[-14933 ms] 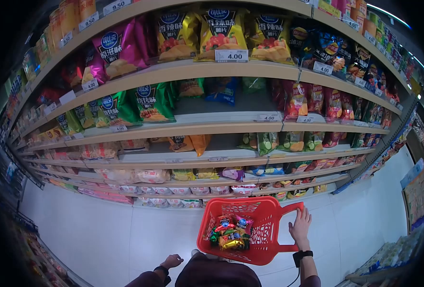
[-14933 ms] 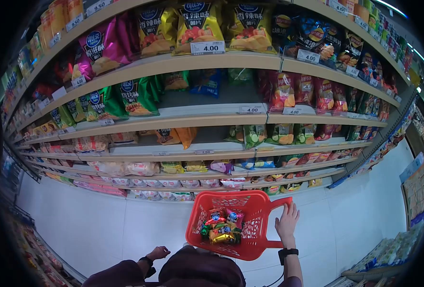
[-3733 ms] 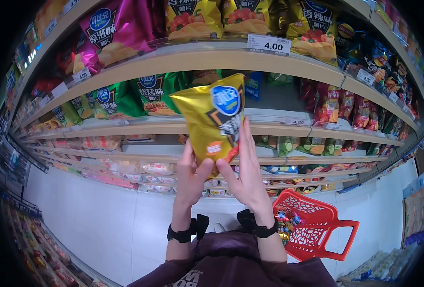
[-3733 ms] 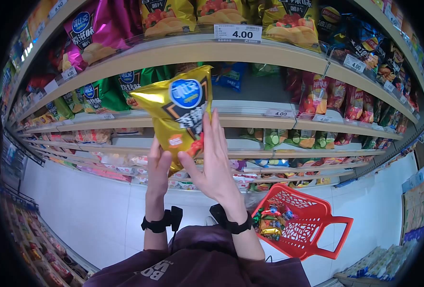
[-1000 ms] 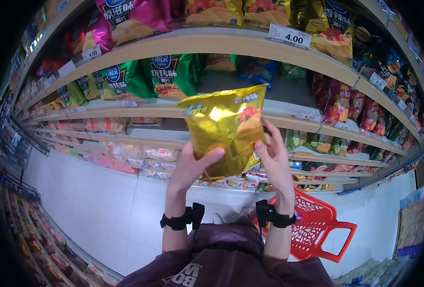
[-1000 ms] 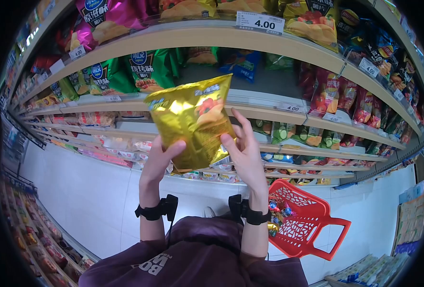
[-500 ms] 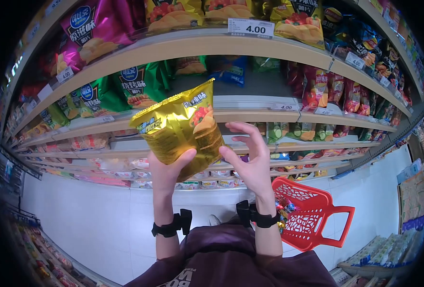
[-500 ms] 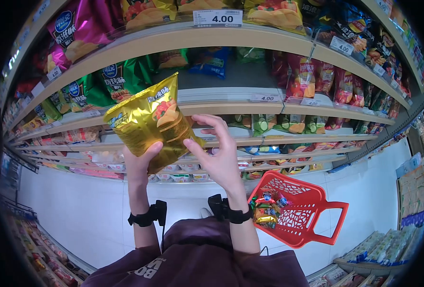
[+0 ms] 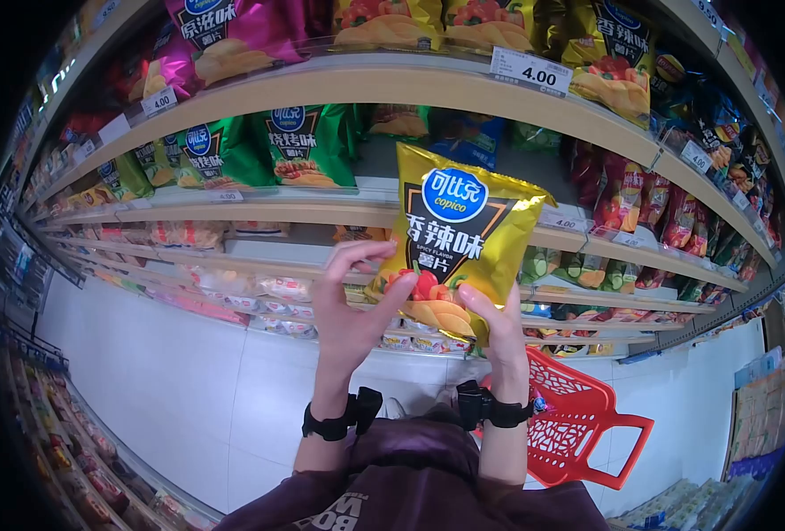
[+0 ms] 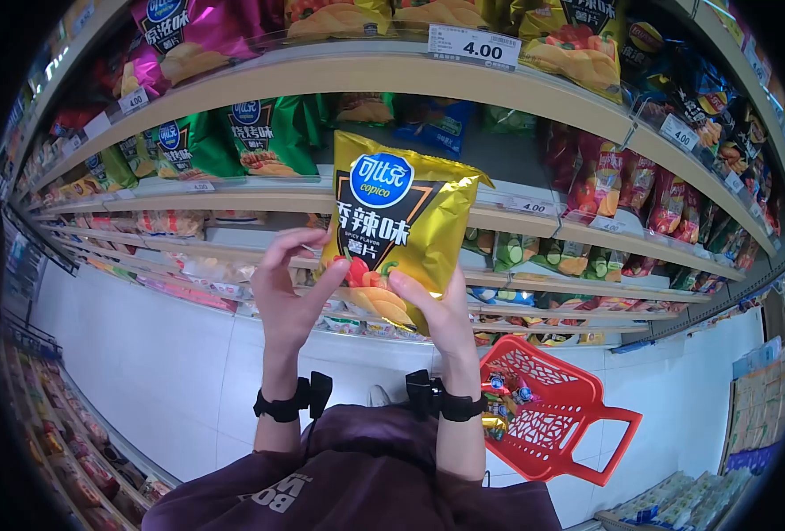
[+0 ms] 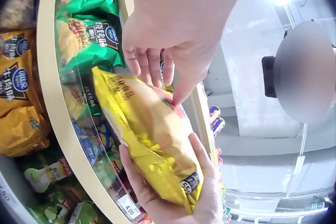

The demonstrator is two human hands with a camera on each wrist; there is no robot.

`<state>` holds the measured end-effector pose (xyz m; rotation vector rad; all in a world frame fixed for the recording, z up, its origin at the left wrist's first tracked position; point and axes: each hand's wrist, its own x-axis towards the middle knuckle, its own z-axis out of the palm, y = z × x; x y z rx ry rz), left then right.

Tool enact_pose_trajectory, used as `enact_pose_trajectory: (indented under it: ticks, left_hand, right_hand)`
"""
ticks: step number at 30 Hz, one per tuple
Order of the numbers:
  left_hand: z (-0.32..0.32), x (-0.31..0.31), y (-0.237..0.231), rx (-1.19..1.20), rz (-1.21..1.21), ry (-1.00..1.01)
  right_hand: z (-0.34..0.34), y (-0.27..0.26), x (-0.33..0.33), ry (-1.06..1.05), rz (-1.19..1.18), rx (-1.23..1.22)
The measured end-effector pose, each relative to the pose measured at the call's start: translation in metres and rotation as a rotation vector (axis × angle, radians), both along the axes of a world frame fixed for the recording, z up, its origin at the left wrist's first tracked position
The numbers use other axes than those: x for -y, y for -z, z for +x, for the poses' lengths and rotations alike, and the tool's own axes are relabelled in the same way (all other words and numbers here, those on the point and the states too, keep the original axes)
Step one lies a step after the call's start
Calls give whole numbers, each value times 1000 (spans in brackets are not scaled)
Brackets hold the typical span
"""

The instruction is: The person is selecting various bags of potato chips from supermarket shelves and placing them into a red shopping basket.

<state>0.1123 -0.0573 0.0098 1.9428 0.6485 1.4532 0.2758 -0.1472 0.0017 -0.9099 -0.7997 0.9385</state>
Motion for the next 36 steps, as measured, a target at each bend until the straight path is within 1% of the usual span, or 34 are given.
enact_pose_trajectory:
  ticks: [3,4,5,7,8,9,12,15,16,20,22,25,26,28,30,33,34,35,36]
  left_hand:
    - [2,-2,-4,113,-239,101]
    - [1,-5,-1,154,-323,286]
    - [-3,-4,-2,82,-465,346]
    - [-12,2,-11,-68,-748,462]
    - [-10,1,-4,-41,-666,482]
    - [-9,2,-4,-35,-676,475]
    - [-5,2,-6,-30,-677,456]
    - [-3,2,-5,-55,-609,452]
    - [-1,3,-3,-59,-581,455]
    - [3,3,9,-97,-499,440]
    - [3,2,17,-122,-472,405]
    - [8,5,9,-128,-519,429]
    - [10,7,1,-175,-587,424]
    - [19,8,3,-111,-623,430]
    - [31,11,3,-61,-667,461]
    - [47,15,7,-165,-690,478]
    - [53,15,16,-196,-638,500]
    - [59,16,26,-274,-677,496]
    - [62,17,39,-354,-714,494]
  right_hand:
    - [5,7,3,-27,-32,-21]
    - [5,9,4,-30,-50,-44]
    - [6,10,5,-32,-66,-66]
    - [11,11,5,-86,-60,-9]
    - [14,10,6,-95,-63,7]
    - [15,11,6,-103,-67,22]
    - [16,6,0,-68,81,106]
    - [21,5,4,-77,76,271]
    - [18,2,6,-27,21,287]
    - [18,2,11,-23,-64,278]
    - [19,8,11,-24,-43,261]
    - [20,14,9,-12,-20,256]
    - [20,12,8,0,-9,252]
    - [24,7,7,7,-12,257]
    - [34,10,9,-11,-77,218]
    - [50,30,15,-44,-117,123]
    - [58,45,19,-72,-147,95]
    - [66,58,23,-99,-175,68]
    - [73,67,29,-78,-199,89]
